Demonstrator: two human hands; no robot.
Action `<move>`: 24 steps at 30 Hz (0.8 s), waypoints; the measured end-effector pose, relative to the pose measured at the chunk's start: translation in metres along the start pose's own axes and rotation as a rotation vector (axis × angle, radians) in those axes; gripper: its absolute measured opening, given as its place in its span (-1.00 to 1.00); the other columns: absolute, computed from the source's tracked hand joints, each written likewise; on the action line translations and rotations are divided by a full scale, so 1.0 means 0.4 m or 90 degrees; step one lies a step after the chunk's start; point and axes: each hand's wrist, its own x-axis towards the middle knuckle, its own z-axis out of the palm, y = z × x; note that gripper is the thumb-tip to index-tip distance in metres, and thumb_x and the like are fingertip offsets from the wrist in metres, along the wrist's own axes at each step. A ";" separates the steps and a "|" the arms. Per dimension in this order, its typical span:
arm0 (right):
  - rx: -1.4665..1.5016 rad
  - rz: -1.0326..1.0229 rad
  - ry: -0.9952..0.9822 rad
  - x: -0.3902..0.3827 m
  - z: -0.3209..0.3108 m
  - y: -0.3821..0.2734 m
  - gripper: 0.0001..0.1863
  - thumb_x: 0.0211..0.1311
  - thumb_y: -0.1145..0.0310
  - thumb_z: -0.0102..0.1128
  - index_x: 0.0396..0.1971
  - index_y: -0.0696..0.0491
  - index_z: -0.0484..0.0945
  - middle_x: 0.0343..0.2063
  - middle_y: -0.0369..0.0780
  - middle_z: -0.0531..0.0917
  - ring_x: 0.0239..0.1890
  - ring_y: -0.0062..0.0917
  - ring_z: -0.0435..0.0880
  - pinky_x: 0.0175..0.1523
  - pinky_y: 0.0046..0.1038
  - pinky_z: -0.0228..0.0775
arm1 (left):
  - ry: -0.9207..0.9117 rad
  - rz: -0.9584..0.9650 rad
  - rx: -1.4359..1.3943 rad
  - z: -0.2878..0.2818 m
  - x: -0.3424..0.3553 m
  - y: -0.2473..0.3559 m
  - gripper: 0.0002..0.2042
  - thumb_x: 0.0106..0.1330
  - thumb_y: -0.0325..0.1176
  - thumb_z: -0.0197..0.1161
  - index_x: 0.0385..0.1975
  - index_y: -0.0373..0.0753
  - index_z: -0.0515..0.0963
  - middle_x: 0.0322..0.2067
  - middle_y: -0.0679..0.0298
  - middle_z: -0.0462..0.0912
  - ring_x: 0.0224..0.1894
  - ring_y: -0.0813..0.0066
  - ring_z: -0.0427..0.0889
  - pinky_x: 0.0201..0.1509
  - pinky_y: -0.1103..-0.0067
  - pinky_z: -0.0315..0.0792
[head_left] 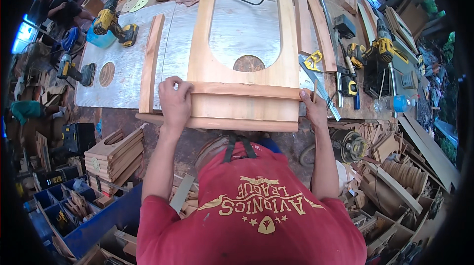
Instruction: The person uses a measuring tape and pencil to mark wood pieces, then aligns and fits several wooden components together to test their assembly.
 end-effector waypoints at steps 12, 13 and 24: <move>-0.075 -0.099 -0.062 0.018 -0.038 -0.018 -0.43 0.26 0.03 0.41 -0.04 0.30 0.68 -0.21 0.01 0.77 -0.15 -0.33 0.73 0.02 -0.32 0.51 | -0.279 -0.107 0.174 -0.002 0.060 0.218 -0.49 0.30 0.08 0.30 -0.40 -0.39 0.74 -0.30 -0.07 0.64 -0.26 -0.08 0.69 -0.18 0.24 0.59; -0.075 -0.101 -0.071 0.025 -0.042 -0.016 -0.43 0.26 0.03 0.41 -0.04 0.30 0.68 -0.21 0.01 0.77 -0.15 -0.33 0.73 0.02 -0.32 0.51 | -0.345 -0.157 0.211 0.008 0.077 0.248 -0.38 0.29 0.20 0.26 -0.39 -0.41 0.75 -0.29 -0.13 0.64 -0.24 -0.10 0.70 -0.17 0.24 0.60; -0.081 -0.156 -0.059 0.119 -0.092 -0.147 -0.59 0.42 0.11 0.21 -0.11 0.22 0.62 -0.23 0.03 0.64 -0.10 -0.17 0.64 0.01 -0.17 0.45 | -0.517 -0.261 0.403 0.052 0.136 0.326 -0.15 0.27 0.46 0.10 -0.30 -0.45 0.76 -0.13 -0.25 0.66 -0.04 -0.12 0.70 0.23 0.04 0.43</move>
